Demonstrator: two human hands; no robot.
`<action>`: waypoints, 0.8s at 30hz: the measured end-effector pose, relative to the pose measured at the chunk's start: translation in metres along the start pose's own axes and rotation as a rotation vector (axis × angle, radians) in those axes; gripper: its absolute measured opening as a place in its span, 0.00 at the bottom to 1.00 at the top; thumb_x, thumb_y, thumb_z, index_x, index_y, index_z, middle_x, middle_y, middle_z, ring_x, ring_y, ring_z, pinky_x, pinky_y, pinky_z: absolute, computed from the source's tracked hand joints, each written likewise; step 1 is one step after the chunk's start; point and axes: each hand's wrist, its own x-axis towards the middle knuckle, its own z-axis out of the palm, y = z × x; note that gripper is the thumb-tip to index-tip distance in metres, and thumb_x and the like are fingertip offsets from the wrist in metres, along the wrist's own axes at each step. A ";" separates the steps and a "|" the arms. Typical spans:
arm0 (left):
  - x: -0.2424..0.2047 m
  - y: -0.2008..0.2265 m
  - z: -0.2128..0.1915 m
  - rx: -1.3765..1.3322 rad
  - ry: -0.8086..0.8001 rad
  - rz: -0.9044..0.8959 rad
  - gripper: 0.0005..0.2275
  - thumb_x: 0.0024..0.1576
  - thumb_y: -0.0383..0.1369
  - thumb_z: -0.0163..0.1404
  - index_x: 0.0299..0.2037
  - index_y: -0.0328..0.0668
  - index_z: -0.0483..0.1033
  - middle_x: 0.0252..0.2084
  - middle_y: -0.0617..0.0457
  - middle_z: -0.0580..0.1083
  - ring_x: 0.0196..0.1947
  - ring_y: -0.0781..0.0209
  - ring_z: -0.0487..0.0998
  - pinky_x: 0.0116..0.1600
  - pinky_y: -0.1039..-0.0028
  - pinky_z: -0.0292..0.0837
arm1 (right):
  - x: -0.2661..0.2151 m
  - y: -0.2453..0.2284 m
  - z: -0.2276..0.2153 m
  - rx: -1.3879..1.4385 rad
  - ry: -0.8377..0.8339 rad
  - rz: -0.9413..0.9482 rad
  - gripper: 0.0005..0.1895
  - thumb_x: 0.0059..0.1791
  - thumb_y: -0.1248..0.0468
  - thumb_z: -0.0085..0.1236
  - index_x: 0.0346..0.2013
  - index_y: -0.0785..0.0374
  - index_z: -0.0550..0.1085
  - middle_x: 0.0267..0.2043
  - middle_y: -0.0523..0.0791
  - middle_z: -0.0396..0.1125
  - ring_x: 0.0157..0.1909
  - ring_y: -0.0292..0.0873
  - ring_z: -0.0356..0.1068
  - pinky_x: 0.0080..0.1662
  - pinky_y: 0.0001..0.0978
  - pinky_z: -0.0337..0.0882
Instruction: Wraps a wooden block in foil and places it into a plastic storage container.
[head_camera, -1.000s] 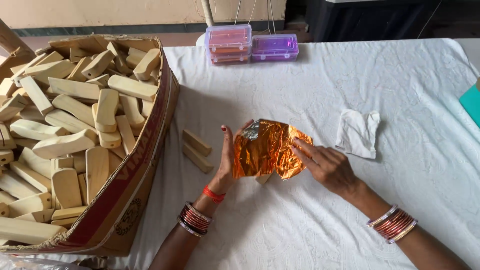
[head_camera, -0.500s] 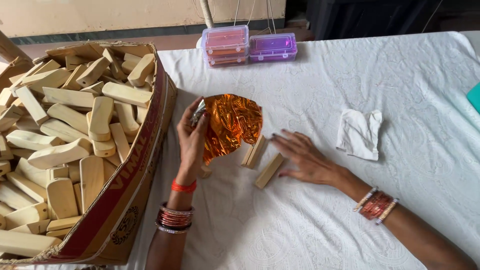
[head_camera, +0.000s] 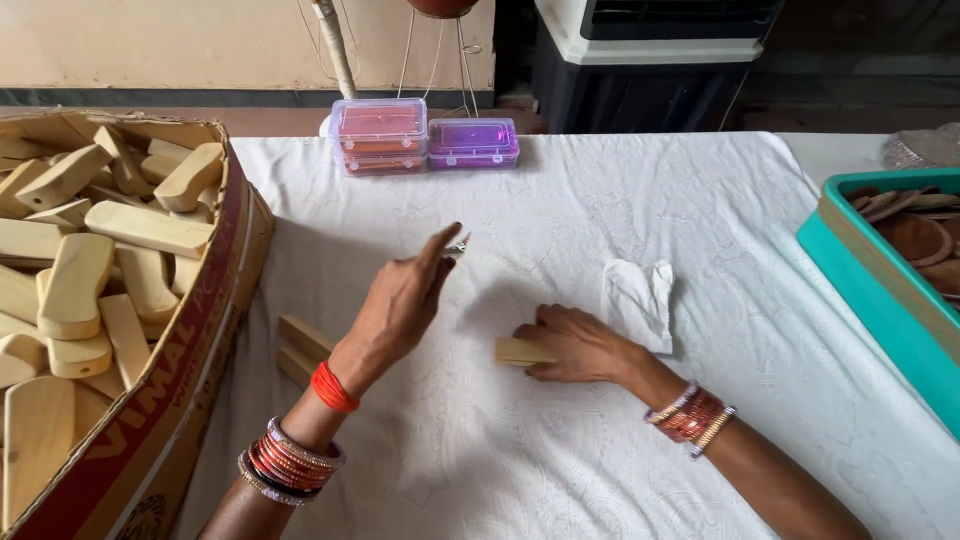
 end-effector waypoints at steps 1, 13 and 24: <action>-0.004 0.005 0.006 0.086 -0.082 0.003 0.20 0.62 0.27 0.45 0.66 0.40 0.62 0.41 0.38 0.80 0.29 0.44 0.83 0.35 0.58 0.78 | -0.014 0.004 -0.004 0.064 -0.009 0.115 0.32 0.43 0.42 0.56 0.59 0.49 0.72 0.47 0.44 0.64 0.48 0.45 0.68 0.52 0.41 0.72; 0.029 0.003 0.022 -0.288 0.013 0.074 0.16 0.65 0.27 0.43 0.64 0.38 0.67 0.54 0.38 0.77 0.54 0.47 0.81 0.55 0.60 0.76 | 0.003 0.025 0.013 1.773 0.335 0.090 0.29 0.45 0.58 0.62 0.60 0.51 0.67 0.54 0.45 0.70 0.61 0.45 0.69 0.64 0.40 0.69; 0.016 -0.028 0.009 -0.168 0.194 -0.062 0.14 0.67 0.28 0.41 0.63 0.39 0.64 0.36 0.36 0.79 0.35 0.46 0.83 0.39 0.55 0.75 | 0.044 0.025 0.029 1.799 0.639 0.123 0.07 0.50 0.63 0.59 0.41 0.60 0.73 0.43 0.44 0.73 0.45 0.40 0.74 0.53 0.39 0.77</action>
